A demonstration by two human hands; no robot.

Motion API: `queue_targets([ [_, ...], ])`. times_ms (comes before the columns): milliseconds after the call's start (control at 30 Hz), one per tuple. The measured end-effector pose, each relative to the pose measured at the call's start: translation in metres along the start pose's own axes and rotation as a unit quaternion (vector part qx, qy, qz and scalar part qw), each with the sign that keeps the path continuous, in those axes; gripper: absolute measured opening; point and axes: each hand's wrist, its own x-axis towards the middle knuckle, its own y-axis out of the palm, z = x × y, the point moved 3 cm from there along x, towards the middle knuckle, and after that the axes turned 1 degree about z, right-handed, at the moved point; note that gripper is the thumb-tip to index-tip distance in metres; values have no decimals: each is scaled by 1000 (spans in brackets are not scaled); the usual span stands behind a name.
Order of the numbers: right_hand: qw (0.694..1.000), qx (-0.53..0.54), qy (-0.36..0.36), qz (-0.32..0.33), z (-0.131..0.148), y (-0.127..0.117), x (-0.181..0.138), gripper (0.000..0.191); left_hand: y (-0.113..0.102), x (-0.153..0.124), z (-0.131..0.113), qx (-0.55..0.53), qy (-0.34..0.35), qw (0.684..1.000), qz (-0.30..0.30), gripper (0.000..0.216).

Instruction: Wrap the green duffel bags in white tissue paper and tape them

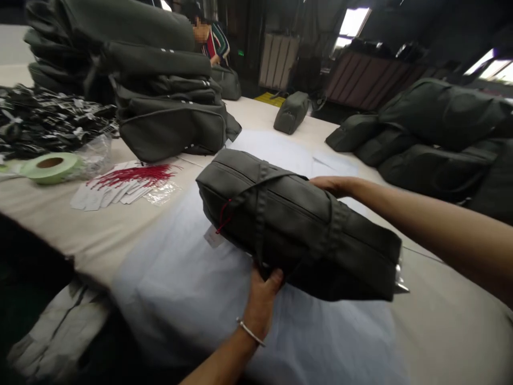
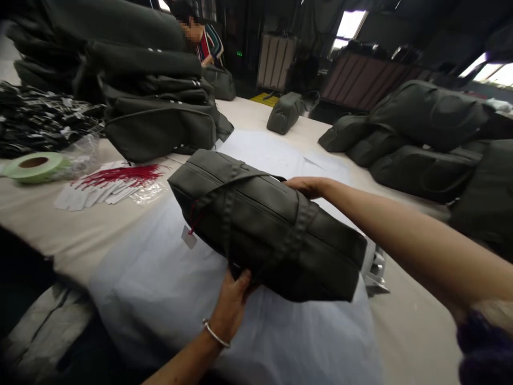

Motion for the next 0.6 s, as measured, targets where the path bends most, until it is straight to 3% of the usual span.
queue_targets([
  [100,989,-34,120,84,-3,19,37,44,-3,18,11,-16,12,1000,-18,78],
  [200,980,-31,155,125,-9,28,60,42,-3,28,18,-35,26,998,-39,80],
  [300,983,-2,140,121,-14,34,77,36,-6,33,19,-24,46,997,-62,84],
  [500,996,30,59,52,-13,40,98,36,-11,39,17,-5,46,995,-88,85],
  [600,993,37,95,56,-15,41,101,39,-10,38,16,-9,49,995,-91,85],
])
